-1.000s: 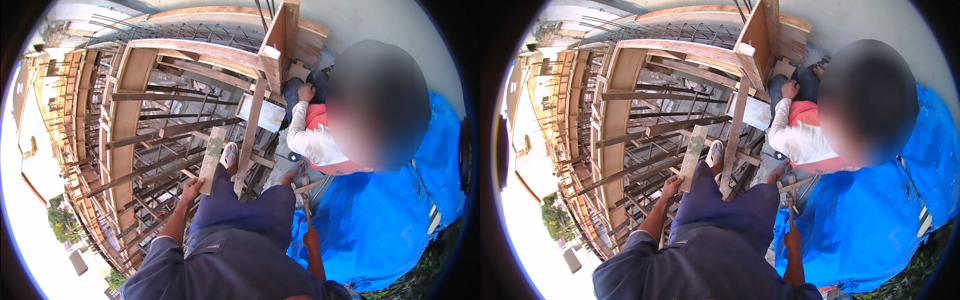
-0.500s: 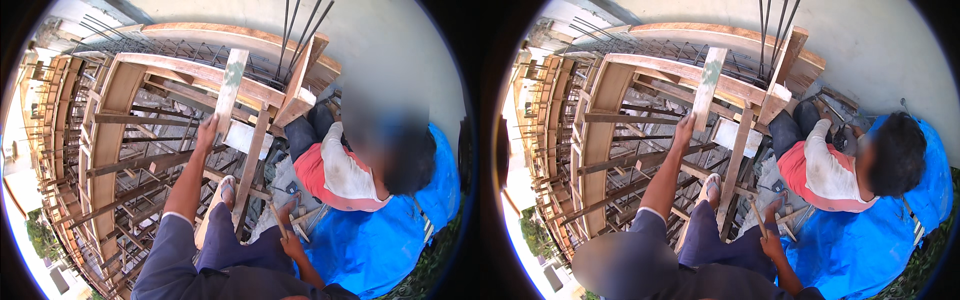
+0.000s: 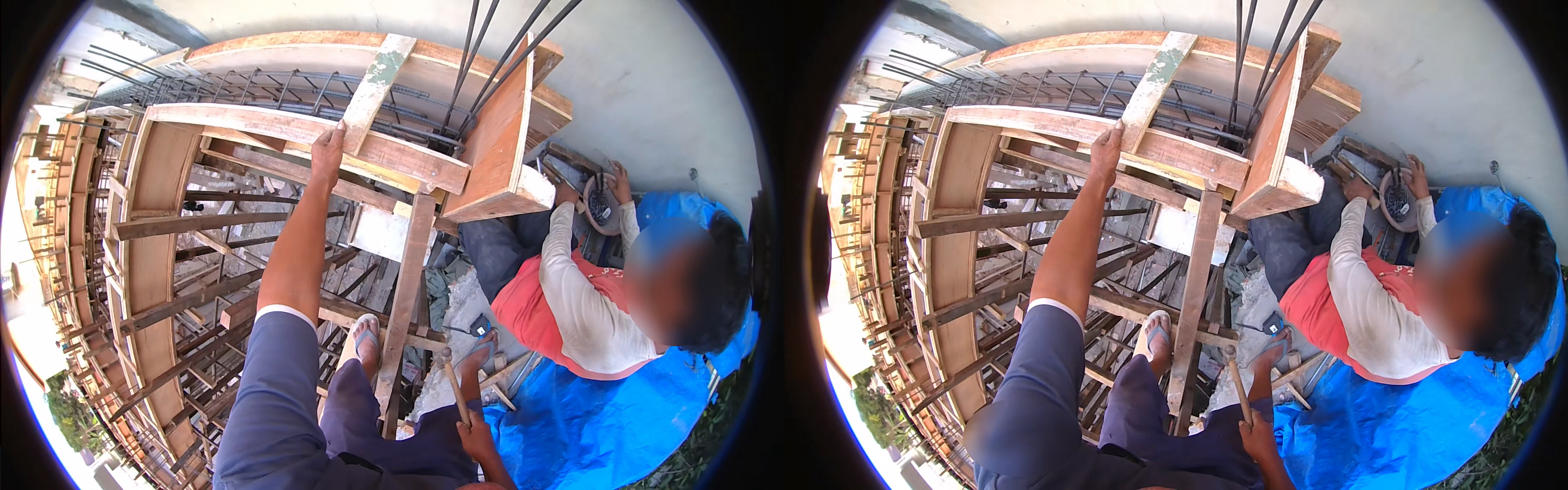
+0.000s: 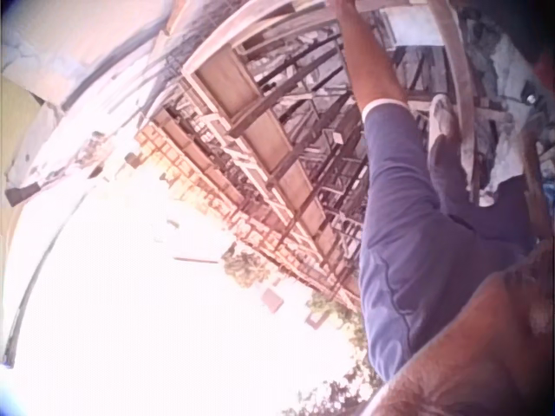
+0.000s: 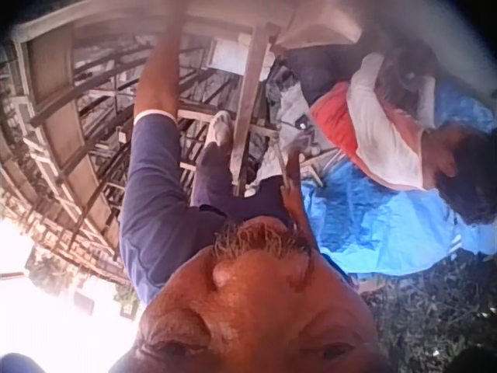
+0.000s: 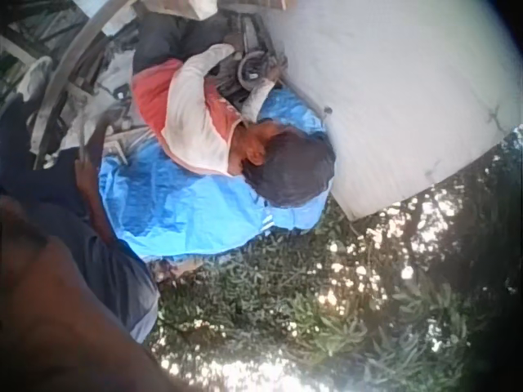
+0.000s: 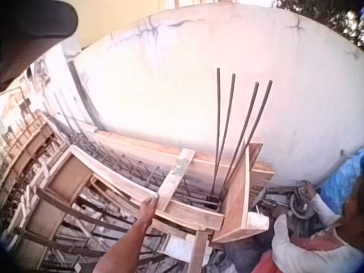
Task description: The person constructs a wooden formwork for a concrete structure by measuring pieces of wood, positioning them against an existing structure, and securing them with a hammer.
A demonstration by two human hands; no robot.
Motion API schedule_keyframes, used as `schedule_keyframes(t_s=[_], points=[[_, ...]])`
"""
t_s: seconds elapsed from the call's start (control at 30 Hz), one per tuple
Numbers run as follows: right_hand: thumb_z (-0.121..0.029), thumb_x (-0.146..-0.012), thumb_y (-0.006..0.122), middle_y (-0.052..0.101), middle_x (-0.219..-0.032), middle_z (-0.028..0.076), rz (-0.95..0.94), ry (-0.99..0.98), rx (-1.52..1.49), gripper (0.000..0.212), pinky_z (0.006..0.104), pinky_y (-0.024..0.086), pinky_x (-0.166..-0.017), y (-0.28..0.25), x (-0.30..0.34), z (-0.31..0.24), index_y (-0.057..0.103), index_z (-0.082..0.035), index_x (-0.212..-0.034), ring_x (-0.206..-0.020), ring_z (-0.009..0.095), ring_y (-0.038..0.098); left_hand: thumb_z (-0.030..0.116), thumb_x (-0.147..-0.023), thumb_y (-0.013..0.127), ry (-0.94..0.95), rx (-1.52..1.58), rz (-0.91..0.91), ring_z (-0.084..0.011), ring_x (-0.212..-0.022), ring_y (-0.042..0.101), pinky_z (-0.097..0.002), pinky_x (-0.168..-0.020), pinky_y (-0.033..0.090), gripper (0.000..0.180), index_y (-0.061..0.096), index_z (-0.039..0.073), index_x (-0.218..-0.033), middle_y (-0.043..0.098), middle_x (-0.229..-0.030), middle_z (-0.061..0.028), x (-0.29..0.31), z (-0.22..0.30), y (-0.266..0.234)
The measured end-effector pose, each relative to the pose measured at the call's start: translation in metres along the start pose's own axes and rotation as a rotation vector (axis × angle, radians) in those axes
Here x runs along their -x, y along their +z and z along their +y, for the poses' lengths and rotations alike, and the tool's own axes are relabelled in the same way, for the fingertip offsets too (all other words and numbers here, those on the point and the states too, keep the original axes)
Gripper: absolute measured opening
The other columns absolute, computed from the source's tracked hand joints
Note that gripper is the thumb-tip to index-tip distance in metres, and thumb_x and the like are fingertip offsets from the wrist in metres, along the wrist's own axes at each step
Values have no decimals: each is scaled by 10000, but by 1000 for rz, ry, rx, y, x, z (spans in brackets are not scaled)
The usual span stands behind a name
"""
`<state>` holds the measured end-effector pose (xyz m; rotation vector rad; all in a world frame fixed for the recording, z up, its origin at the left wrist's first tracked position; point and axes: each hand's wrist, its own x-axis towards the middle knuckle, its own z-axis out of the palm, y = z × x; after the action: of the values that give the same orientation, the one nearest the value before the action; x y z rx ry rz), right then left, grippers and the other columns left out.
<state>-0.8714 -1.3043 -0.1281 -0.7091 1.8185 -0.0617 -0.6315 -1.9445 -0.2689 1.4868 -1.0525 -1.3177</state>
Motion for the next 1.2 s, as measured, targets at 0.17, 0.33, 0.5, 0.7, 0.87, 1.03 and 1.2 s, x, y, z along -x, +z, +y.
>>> schedule_keyframes(t_s=[0.17, 0.33, 0.5, 0.7, 0.87, 1.03, 1.2], points=[[-224, -921, 654, 685, -968, 283, 36, 6, -19, 423, 462, 544, -771, 4, -11, -3, 586, 12, -1265, -910, 445, 685, 409, -997, 605, 53, 3, 95, -141, -864, 558, -309, -788, 462, 510, 693, -88, -1076, 685, -944, -91, -11, -4, 6], [-216, -921, 654, 682, -952, 278, 41, -52, -23, 421, 435, 542, -773, 14, -26, -15, 589, 13, -1267, -900, 416, 694, 415, -1001, 584, 124, -41, 149, -126, -726, 450, -324, -657, 405, 502, 693, -68, -918, 592, -748, -30, -26, -14, -15], [-208, -919, 655, 678, -915, 258, 8, -21, -12, 415, 414, 532, -742, 21, -35, -33, 597, 13, -1266, -825, 368, 692, 479, -973, 600, 76, -239, 114, -186, -713, 575, -355, -695, 469, 516, 720, -22, -958, 676, -780, -93, -28, -12, -34], [-259, -935, 624, 686, -924, 257, -10, -46, -89, 403, 478, 522, -740, 21, -46, -57, 597, -22, -1260, -865, 445, 676, 618, -901, 592, 63, -1007, 240, -422, -1039, 671, -484, -870, 511, 665, 630, 59, -1259, 699, -1078, -277, -3, 16, -33], [-195, -905, 682, 634, -817, 177, -26, -140, -194, 325, 418, 488, -638, 23, -67, -69, 604, -6, -1159, -682, 337, 610, 335, -992, 539, -81, -118, 321, -278, -946, 637, -391, -860, 507, 415, 584, -17, -1206, 663, -1026, -157, 16, -17, -88], [-195, -865, 753, 582, -796, 96, 61, -249, -156, 305, 347, 462, -565, 2, -118, -138, 565, -8, -1015, -622, 179, 567, -4, -978, 477, -375, 1244, -272, -275, -1106, 604, -429, -1000, 513, 256, 517, 15, -1230, 617, -1191, -125, 143, -11, -38], [-134, -851, 777, 596, -714, 12, 172, -508, -464, 289, 254, 407, -437, -30, -157, -285, 546, -38, -994, -500, 64, 508, 38, -984, 501, -443, 1182, -281, -380, -1408, 431, -545, -1158, 392, 191, 564, 33, -1165, 505, -1454, -213, 207, 20, -11]])
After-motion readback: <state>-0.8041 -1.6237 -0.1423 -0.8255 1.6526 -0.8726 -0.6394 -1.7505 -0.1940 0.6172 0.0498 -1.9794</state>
